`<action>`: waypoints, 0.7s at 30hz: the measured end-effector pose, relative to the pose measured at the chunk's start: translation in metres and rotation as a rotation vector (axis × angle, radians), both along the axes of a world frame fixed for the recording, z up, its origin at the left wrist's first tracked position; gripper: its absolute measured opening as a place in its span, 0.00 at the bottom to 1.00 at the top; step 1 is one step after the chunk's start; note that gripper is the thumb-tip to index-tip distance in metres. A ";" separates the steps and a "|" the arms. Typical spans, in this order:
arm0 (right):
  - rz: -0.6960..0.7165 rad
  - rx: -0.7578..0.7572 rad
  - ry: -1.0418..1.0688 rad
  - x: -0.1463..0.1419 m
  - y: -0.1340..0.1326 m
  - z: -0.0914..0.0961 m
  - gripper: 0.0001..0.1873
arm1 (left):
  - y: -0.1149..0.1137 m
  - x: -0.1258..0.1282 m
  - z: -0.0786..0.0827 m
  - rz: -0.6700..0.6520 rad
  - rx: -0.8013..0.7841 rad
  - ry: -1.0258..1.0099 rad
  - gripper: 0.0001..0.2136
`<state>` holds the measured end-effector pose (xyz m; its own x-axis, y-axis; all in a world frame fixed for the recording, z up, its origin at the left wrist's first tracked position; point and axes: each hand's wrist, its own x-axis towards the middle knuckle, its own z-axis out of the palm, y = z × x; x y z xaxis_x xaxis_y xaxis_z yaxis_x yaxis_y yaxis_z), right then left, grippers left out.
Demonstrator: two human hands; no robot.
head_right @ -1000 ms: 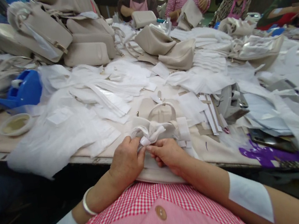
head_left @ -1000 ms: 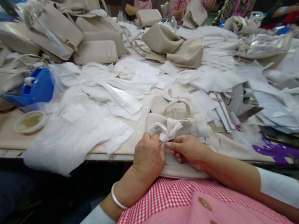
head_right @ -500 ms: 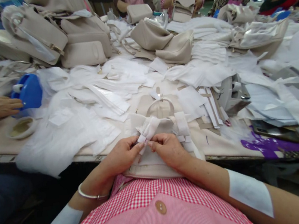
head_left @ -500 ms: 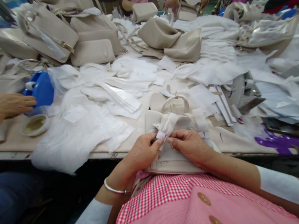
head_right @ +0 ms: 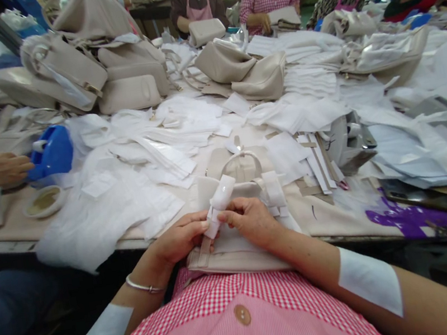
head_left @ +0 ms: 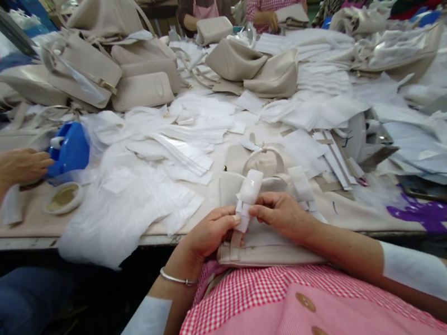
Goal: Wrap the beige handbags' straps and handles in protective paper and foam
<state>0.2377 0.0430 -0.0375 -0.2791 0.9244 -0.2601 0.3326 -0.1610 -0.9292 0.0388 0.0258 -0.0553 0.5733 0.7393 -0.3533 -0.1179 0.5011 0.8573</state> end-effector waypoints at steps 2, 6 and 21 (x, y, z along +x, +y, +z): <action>0.017 0.012 0.068 0.000 0.001 -0.001 0.15 | 0.001 0.002 0.000 -0.032 0.075 0.052 0.20; 0.087 0.042 0.149 -0.001 0.003 -0.004 0.12 | 0.002 0.009 0.001 -0.037 0.221 0.212 0.27; -0.239 0.510 -0.617 0.089 0.009 0.010 0.34 | 0.005 0.024 0.019 0.154 0.598 0.900 0.17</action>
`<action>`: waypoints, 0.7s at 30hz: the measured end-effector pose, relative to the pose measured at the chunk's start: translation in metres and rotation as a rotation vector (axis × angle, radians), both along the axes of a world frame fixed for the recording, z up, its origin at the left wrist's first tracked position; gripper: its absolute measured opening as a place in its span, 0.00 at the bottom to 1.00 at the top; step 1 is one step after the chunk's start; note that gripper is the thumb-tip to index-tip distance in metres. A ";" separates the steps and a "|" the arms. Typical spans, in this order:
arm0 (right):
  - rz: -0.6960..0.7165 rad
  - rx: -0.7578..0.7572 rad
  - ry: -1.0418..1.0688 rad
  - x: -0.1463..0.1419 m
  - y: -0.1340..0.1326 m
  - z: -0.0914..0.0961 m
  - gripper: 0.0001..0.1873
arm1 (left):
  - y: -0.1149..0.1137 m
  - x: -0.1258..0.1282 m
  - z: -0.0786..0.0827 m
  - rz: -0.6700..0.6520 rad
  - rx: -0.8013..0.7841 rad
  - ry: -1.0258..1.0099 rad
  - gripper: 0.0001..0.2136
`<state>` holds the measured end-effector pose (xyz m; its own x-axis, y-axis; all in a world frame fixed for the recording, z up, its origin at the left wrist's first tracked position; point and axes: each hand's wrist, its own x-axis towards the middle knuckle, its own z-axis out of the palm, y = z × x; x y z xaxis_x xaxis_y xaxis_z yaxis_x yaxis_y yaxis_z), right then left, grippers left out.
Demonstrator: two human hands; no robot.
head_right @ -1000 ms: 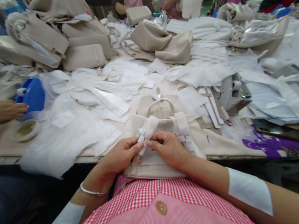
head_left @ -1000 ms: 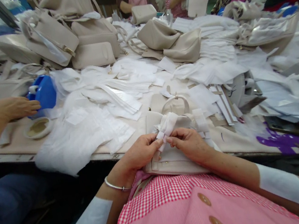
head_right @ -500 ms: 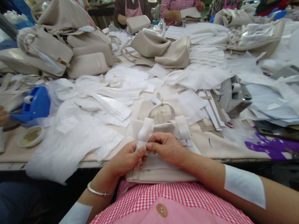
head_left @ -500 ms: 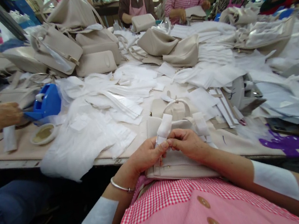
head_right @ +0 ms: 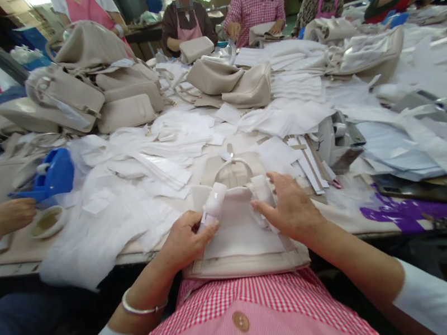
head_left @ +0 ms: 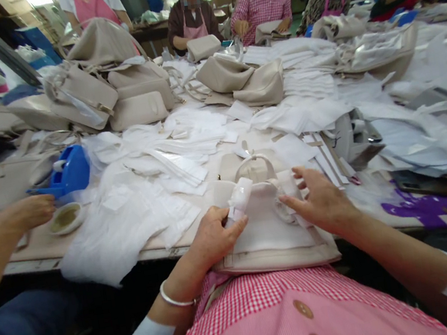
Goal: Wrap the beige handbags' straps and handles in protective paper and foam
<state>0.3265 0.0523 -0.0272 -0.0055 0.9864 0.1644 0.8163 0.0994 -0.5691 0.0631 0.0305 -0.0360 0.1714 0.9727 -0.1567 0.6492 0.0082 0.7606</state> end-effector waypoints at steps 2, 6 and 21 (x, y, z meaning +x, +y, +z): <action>-0.032 -0.296 0.235 0.004 0.003 -0.007 0.30 | 0.002 0.001 0.000 0.002 -0.179 -0.188 0.16; 0.086 -0.614 0.925 0.005 0.007 -0.012 0.20 | 0.007 -0.002 -0.001 -0.012 -0.344 -0.453 0.15; -0.070 -0.354 0.035 0.024 0.003 -0.040 0.39 | 0.013 -0.020 -0.025 0.229 -0.285 -0.024 0.37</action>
<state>0.3505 0.0549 -0.0667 0.0632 0.9800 -0.1887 0.7938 -0.1640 -0.5857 0.0436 0.0431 -0.0608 -0.0394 0.9039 -0.4260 0.5880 0.3657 0.7214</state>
